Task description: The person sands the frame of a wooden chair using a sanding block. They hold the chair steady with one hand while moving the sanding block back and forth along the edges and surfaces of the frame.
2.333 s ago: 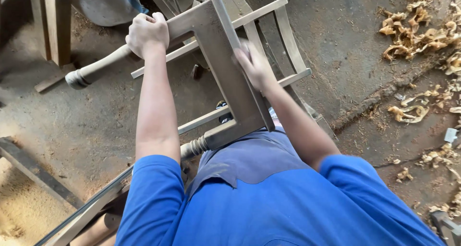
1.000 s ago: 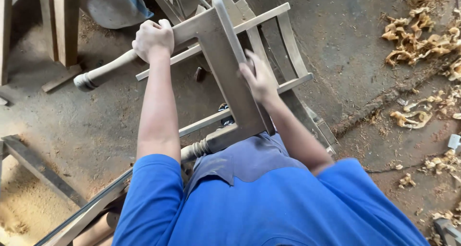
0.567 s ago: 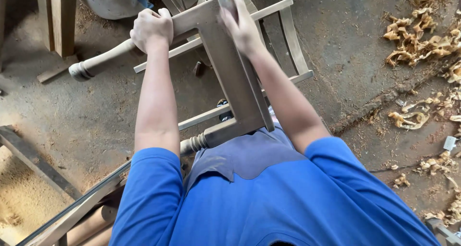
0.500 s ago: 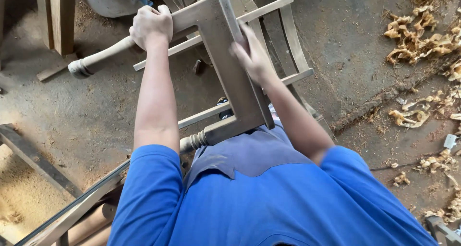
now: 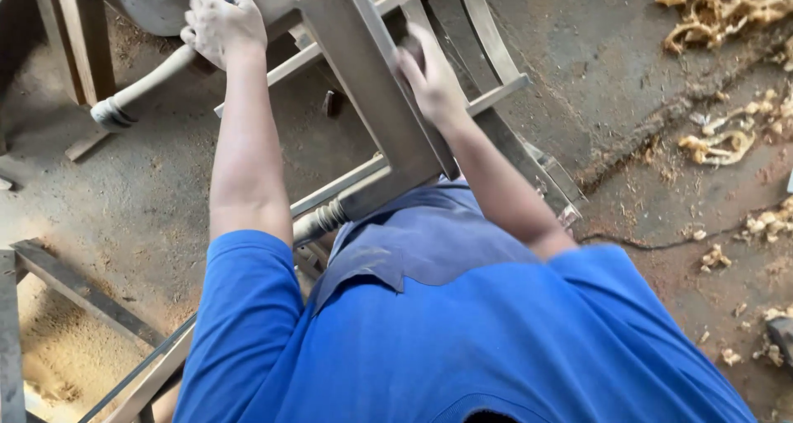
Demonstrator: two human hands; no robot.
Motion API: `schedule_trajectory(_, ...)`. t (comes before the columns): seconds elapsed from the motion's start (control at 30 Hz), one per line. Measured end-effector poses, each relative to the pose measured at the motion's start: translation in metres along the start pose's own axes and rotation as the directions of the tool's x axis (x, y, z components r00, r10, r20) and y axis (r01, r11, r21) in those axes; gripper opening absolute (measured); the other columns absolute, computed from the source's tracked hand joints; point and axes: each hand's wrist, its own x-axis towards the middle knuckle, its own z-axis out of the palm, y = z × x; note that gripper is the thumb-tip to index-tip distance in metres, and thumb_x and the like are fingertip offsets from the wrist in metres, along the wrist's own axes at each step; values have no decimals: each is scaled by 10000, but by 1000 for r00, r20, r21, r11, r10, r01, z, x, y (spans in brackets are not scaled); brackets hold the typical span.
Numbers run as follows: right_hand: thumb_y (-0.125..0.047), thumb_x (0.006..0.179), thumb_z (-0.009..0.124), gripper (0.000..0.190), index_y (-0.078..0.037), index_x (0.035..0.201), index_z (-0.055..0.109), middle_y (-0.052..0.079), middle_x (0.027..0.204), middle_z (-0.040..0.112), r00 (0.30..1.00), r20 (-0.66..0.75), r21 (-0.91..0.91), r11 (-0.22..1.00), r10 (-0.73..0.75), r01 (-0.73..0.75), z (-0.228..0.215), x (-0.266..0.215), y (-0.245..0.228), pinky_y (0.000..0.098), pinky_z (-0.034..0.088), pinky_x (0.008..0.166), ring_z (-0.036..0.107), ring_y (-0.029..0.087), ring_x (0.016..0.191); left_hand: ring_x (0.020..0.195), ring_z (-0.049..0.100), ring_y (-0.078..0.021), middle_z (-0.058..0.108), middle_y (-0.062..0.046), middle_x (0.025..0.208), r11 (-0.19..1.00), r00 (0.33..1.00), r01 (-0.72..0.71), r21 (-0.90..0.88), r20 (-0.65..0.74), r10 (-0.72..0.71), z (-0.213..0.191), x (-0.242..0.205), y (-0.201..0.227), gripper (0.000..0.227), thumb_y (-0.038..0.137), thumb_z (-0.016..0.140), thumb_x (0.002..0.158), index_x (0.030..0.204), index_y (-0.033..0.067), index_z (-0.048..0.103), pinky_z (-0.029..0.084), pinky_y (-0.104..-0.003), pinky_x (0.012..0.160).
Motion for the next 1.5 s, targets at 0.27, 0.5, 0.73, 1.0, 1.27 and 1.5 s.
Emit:
schedule_trajectory(0.27, -592, 946, 482, 480, -173, 1055, 691, -37, 936, 727, 922, -255, 369, 911, 290, -185, -43, 46, 45, 208, 516, 620, 620, 51, 729, 1559, 97, -416, 237, -252, 1649, 537, 520, -801, -265, 136, 843, -67, -292, 101, 770, 512, 620, 952, 1506, -7, 492, 7, -629, 1275)
schedule_trajectory(0.5, -516, 944, 558, 335, -215, 1057, 652, -52, 1128, 773, 649, -198, 633, 601, 735, -488, -87, -64, 67, 230, 431, 449, 703, 49, 811, 1571, -38, -303, 131, -59, 1728, 524, 386, -797, -300, 415, 824, -84, -252, 119, 680, 434, 577, 1060, 1653, 316, 267, -91, -675, 1221)
schedule_trajectory(0.73, -582, 946, 550, 612, -125, 1351, 578, 77, 1211, 660, 943, 115, 170, 929, 312, -328, -37, -108, 3, 334, 490, 954, 624, 171, 1077, 1530, 327, -461, 145, -267, 1665, 991, 1000, 31, -132, 2, -31, -9, -119, 17, 791, 724, 260, 1052, 1601, 168, 136, 361, -633, 1202)
schedule_trajectory(1.0, -573, 1008, 478, 608, -139, 1433, 461, 158, 1347, 661, 987, 139, -24, 996, 83, -80, 6, 44, -41, 402, 464, 1016, 647, 292, 1235, 1328, 506, -514, 468, -354, 1441, 698, 950, 269, -664, 300, -81, 6, -186, 51, 801, 642, 331, 985, 1562, 92, 264, 449, -577, 1071)
schedule_trajectory(1.27, -454, 1061, 465, 686, -91, 1598, 242, 137, 1671, 302, 952, 259, 47, 983, 162, -180, -36, -112, 9, 400, 252, 1238, 338, 259, 1527, 1541, 197, -526, 144, -339, 1655, 847, 967, -73, -527, 169, 189, -7, -188, 41, 794, 562, 387, 1110, 1627, 126, -28, 357, -629, 1190)
schedule_trajectory(1.5, -135, 1112, 406, 462, -109, 1570, 353, 278, 1560, 399, 972, -130, 93, 979, 195, -184, -61, -165, 16, 535, 254, 1235, 371, 407, 1464, 1355, 425, -454, 410, -229, 1427, 621, 859, -343, -705, 32, 511, -89, -278, 21, 469, 410, 630, 1040, 1370, 77, 594, 341, -532, 1169)
